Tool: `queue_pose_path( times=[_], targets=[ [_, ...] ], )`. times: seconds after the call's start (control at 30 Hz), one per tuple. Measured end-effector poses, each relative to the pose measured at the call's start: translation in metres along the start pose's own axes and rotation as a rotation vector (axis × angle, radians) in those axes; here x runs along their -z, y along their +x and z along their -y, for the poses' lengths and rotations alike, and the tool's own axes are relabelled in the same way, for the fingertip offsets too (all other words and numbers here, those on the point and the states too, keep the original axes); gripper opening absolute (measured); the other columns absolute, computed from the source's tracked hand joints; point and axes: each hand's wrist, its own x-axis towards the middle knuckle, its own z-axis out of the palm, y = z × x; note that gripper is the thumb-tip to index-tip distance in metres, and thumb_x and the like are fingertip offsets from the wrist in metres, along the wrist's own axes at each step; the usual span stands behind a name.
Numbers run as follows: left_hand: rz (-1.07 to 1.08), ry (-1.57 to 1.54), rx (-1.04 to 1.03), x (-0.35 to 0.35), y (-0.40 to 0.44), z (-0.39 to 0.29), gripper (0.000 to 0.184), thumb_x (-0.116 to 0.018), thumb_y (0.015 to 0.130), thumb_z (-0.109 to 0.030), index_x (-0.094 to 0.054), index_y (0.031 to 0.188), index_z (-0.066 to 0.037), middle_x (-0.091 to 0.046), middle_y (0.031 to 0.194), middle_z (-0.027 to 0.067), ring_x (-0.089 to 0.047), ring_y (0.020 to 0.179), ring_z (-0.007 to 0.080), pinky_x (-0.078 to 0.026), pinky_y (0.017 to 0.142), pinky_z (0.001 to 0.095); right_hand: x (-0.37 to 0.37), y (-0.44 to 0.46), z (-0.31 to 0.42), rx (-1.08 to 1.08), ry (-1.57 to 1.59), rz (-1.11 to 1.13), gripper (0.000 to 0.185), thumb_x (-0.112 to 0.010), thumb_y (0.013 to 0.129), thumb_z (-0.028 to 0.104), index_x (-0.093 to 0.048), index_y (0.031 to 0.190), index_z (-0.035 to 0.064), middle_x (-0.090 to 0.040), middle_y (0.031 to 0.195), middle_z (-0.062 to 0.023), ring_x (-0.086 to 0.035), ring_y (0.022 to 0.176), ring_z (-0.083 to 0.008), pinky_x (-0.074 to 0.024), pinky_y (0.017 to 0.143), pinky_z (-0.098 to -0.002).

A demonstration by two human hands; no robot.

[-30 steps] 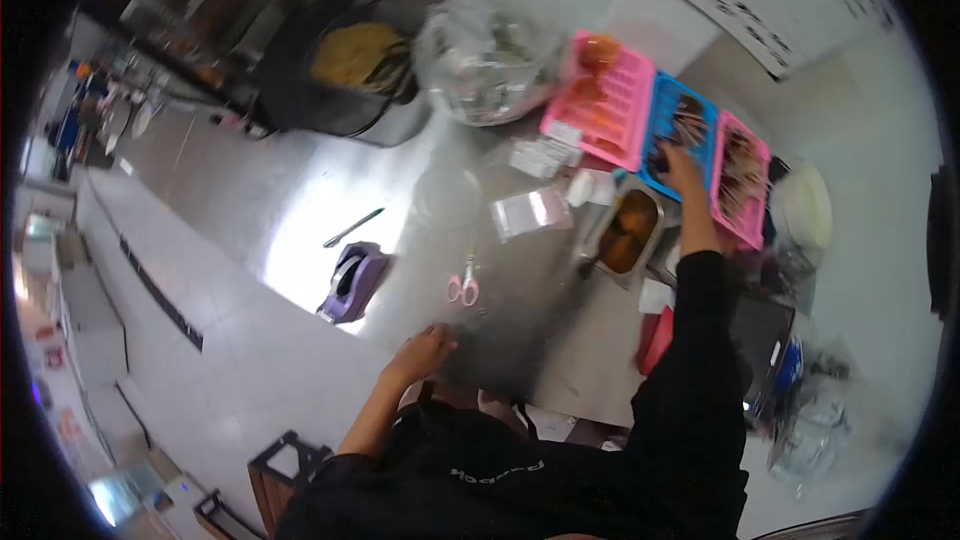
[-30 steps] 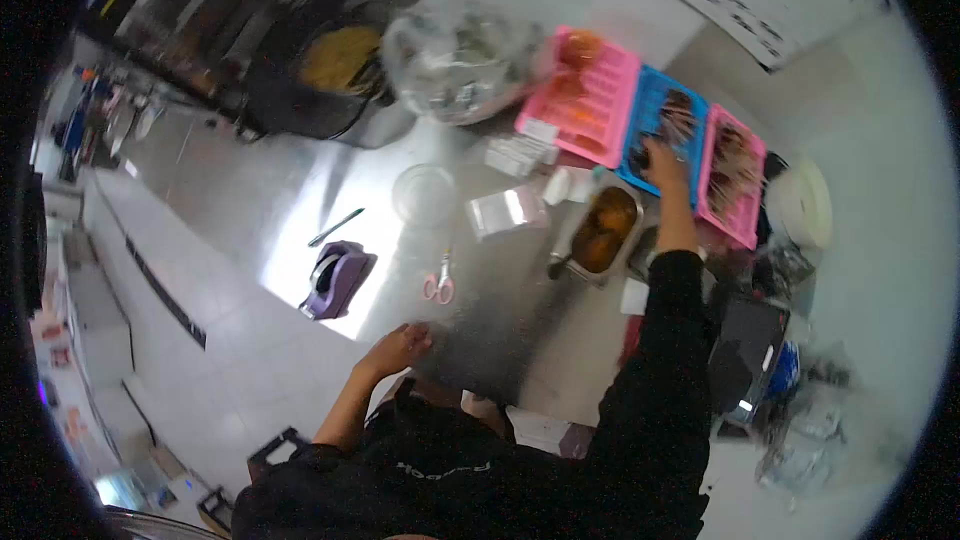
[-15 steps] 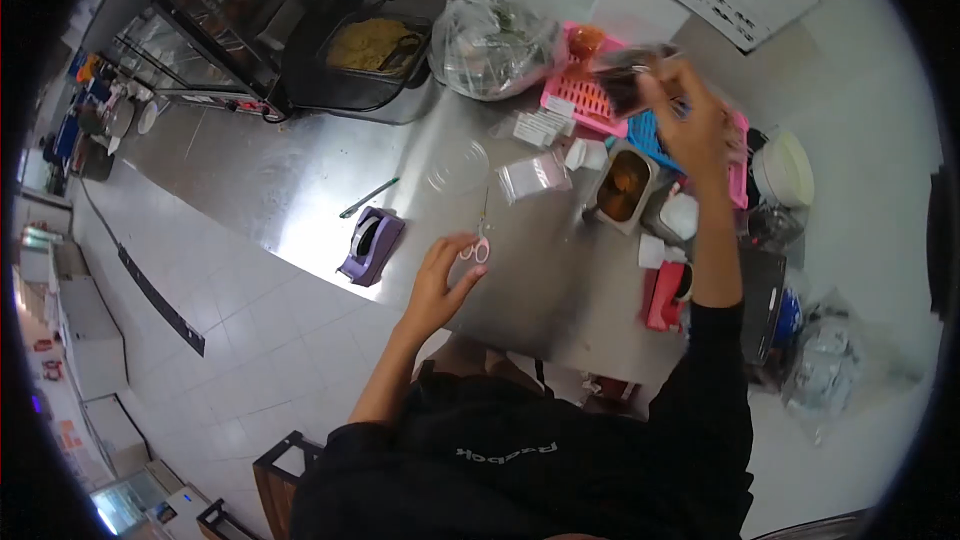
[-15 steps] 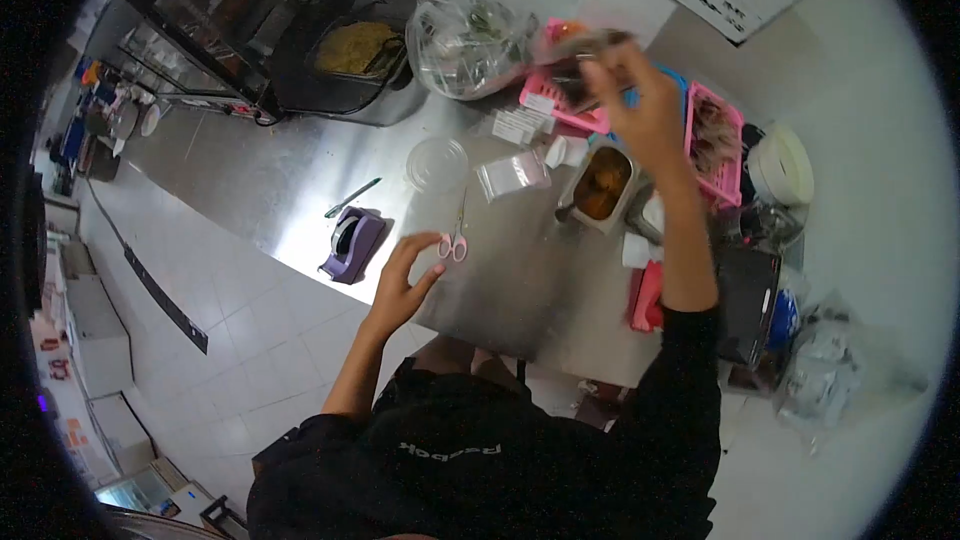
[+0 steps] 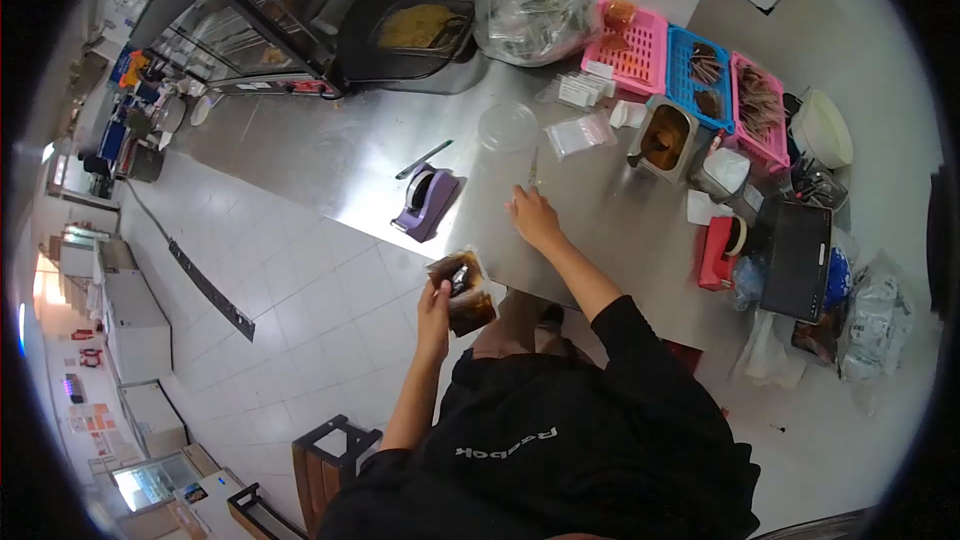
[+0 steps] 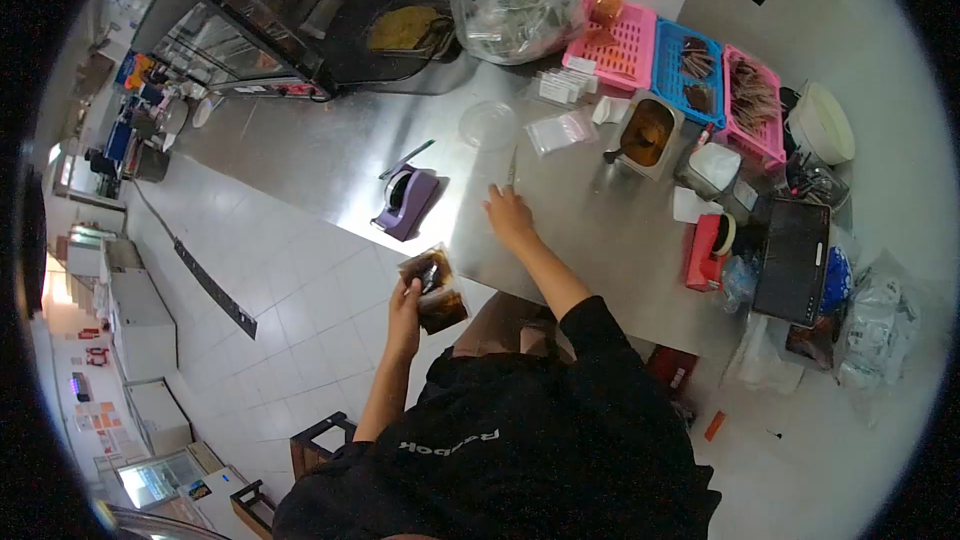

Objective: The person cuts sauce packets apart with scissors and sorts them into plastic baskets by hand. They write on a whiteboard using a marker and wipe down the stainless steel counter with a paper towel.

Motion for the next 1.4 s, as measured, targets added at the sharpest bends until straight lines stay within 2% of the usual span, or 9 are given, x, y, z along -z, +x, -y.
queue_pose_path(
  times=[0.13,0.3,0.47,0.57,0.8,1.1,1.23,1.27,1.4],
  targets=[
    [-0.023,0.625,-0.416,-0.009,-0.001,-0.029,0.016,-0.055,0.088,-0.005,-0.056,0.102,0.003,-0.061,0.088,0.0148,-0.059,0.077,0.0218,-0.046,0.073,0.0323,-0.017,-0.008,-0.035,0.056,-0.215,-0.007,0.019,-0.057,0.083,0.022,-0.055,0.095,0.0075,-0.057,0.097,-0.0158,-0.057,0.091,-0.036,-0.0505,0.071,-0.0457],
    [0.081,0.828,-1.13,-0.028,0.036,-0.098,0.023,-0.059,0.082,0.004,-0.058,0.104,-0.002,-0.064,0.093,0.0135,-0.063,0.095,0.0222,-0.05,0.081,0.0324,0.011,-0.048,-0.069,-0.049,-0.348,-0.162,0.017,-0.062,0.077,0.021,-0.059,0.083,0.0058,-0.061,0.084,-0.0127,-0.061,0.081,-0.0311,-0.0526,0.065,-0.0385],
    [0.207,-0.226,-0.467,-0.053,0.076,-0.141,0.041,-0.054,0.091,-0.007,-0.027,0.121,-0.008,-0.061,0.096,0.0129,-0.061,0.07,0.0162,-0.051,0.063,0.0247,0.048,-0.065,-0.072,-0.327,-0.374,0.176,0.02,-0.067,0.074,0.021,-0.06,0.08,0.0034,-0.063,0.08,-0.0145,-0.064,0.078,-0.0303,-0.0513,0.067,-0.0403],
    [0.22,-0.402,-0.184,-0.051,0.13,-0.114,0.022,-0.051,0.094,-0.017,-0.041,0.112,-0.008,-0.058,0.096,0.0058,-0.056,0.086,0.0124,-0.049,0.066,0.0241,0.074,-0.057,-0.064,-0.651,-0.054,0.299,0.022,-0.066,0.074,0.022,-0.062,0.08,0.0013,-0.065,0.079,-0.0164,-0.065,0.075,-0.031,-0.0519,0.064,-0.04],
    [0.537,0.18,-0.208,-0.048,0.179,-0.085,0.021,-0.053,0.092,-0.016,-0.057,0.107,-0.002,-0.062,0.091,0.0066,-0.058,0.084,0.0119,-0.047,0.073,0.0233,0.062,-0.068,-0.065,-0.617,-0.293,0.027,0.02,-0.064,0.077,0.019,-0.063,0.083,0.0003,-0.065,0.081,-0.0192,-0.065,0.079,-0.0318,-0.051,0.069,-0.0406],
    [0.585,0.09,0.019,-0.039,0.22,-0.117,0.027,-0.062,0.087,-0.024,-0.058,0.107,-0.008,-0.054,0.068,-0.0017,-0.049,0.058,0.0052,-0.035,0.045,0.0179,0.085,-0.017,-0.033,-0.683,-0.445,0.398,0.026,-0.065,0.079,0.021,-0.064,0.089,-0.0024,-0.063,0.092,-0.0204,-0.062,0.087,-0.036,-0.0493,0.076,-0.0429],
    [0.442,-0.065,0.231,-0.027,0.277,-0.128,0.039,-0.065,0.084,-0.032,-0.054,0.111,-0.005,-0.051,0.068,-0.0012,-0.045,0.053,0.0046,-0.033,0.043,0.0174,0.11,0.093,-0.012,-0.284,-0.12,-0.049,0.044,-0.072,0.072,0.025,-0.058,0.104,-0.0029,-0.06,0.1,-0.0247,-0.058,0.098,-0.0382,-0.0464,0.083,-0.0418],
    [0.409,-0.159,0.271,-0.028,0.303,-0.12,0.042,-0.065,0.084,-0.034,-0.054,0.11,-0.004,-0.051,0.07,-0.0003,-0.045,0.051,0.0045,-0.033,0.042,0.0172,0.109,0.13,-0.017,-0.078,-0.099,-0.201,0.078,-0.073,0.072,0.028,-0.035,0.136,0.0057,-0.048,0.12,-0.0275,-0.046,0.113,-0.042,-0.0374,0.095,-0.0484],
    [0.442,-0.57,0.4,-0.017,0.385,-0.113,0.049,-0.064,0.082,-0.047,-0.052,0.1,-0.004,-0.051,0.078,0.0028,-0.049,0.057,0.0085,-0.044,0.049,0.0224,0.154,0.273,0.069,0.013,-0.388,-0.657,0.109,-0.075,0.066,0.042,-0.006,0.146,0.0126,-0.042,0.129,-0.0277,-0.04,0.121,-0.043,-0.0257,0.105,-0.0477]
  ],
)
